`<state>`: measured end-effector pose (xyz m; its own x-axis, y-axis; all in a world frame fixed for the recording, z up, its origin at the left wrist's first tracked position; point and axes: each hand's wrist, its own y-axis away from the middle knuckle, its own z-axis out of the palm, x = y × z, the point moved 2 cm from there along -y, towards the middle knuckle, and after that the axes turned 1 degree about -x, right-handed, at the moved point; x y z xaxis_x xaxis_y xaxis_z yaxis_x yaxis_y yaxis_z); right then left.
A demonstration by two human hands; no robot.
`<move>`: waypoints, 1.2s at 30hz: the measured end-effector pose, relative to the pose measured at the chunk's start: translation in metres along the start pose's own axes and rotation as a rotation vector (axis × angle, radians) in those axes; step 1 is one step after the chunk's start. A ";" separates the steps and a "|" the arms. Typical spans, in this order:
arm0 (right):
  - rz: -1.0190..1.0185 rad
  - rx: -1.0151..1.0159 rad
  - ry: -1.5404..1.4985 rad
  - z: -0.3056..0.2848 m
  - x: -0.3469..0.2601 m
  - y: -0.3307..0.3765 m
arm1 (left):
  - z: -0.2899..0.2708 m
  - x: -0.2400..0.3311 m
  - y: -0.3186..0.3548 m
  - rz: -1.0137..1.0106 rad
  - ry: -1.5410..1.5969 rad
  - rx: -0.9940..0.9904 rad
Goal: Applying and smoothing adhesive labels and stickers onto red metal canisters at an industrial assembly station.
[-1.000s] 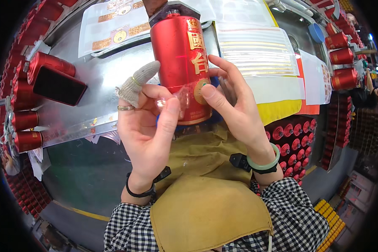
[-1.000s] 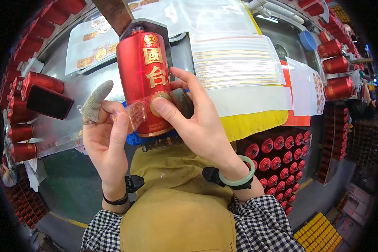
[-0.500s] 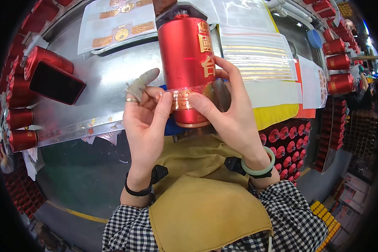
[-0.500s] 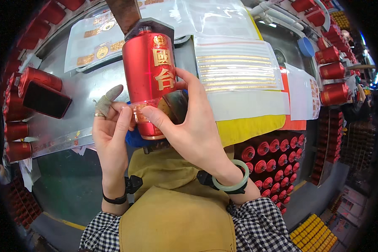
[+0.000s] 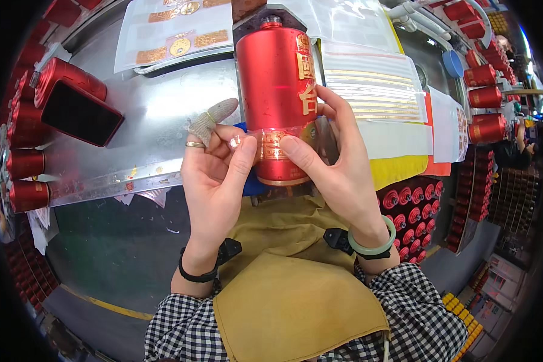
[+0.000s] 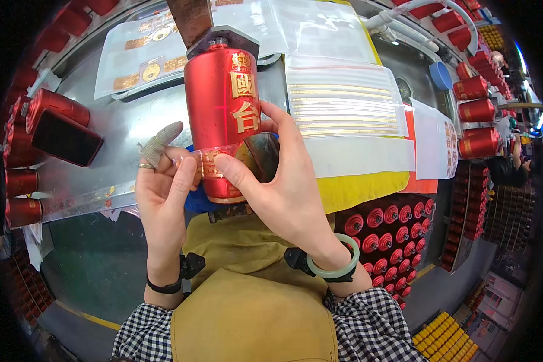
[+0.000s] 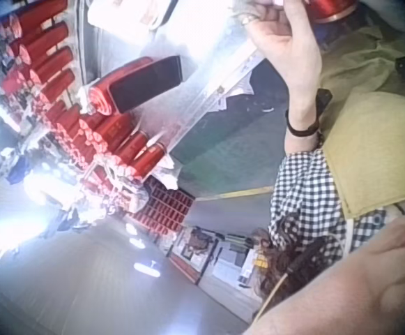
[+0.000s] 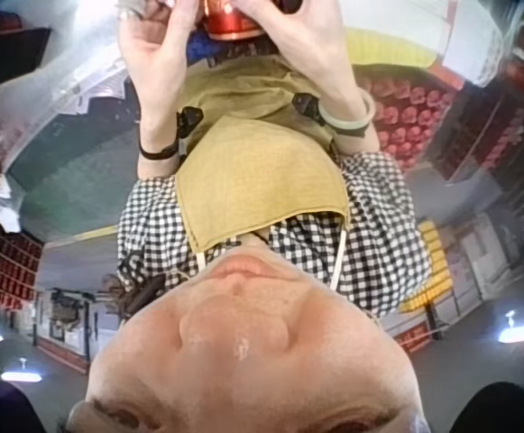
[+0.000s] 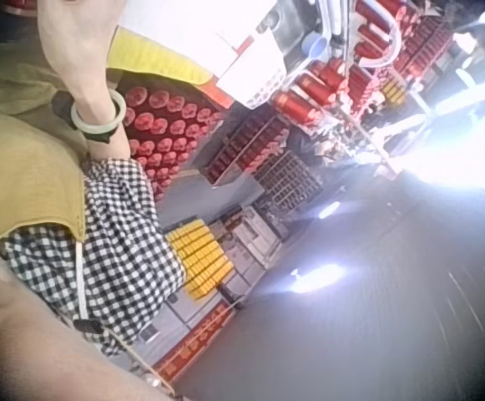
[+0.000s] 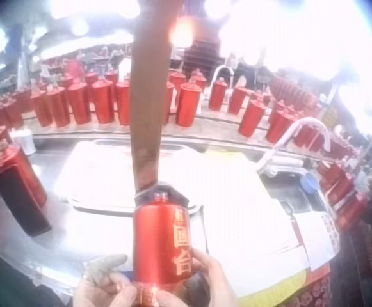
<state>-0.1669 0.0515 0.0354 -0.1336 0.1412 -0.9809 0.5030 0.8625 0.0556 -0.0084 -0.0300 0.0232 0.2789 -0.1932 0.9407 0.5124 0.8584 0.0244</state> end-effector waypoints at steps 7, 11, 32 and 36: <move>-0.034 0.048 0.172 0.004 -0.004 0.000 | 0.006 -0.001 -0.001 0.007 -0.021 0.053; -0.060 0.011 0.225 0.001 -0.003 0.000 | -0.001 -0.002 -0.001 -0.002 -0.005 -0.011; -0.011 0.003 0.076 0.002 -0.001 -0.002 | -0.004 -0.007 -0.001 0.049 -0.120 0.019; 0.069 -0.005 -0.107 -0.003 -0.008 0.001 | -0.020 -0.017 -0.003 0.137 -0.354 -0.005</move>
<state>-0.1679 0.0522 0.0441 -0.0073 0.1479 -0.9890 0.5034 0.8551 0.1241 0.0018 -0.0393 0.0006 0.0475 0.1004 0.9938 0.4943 0.8622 -0.1108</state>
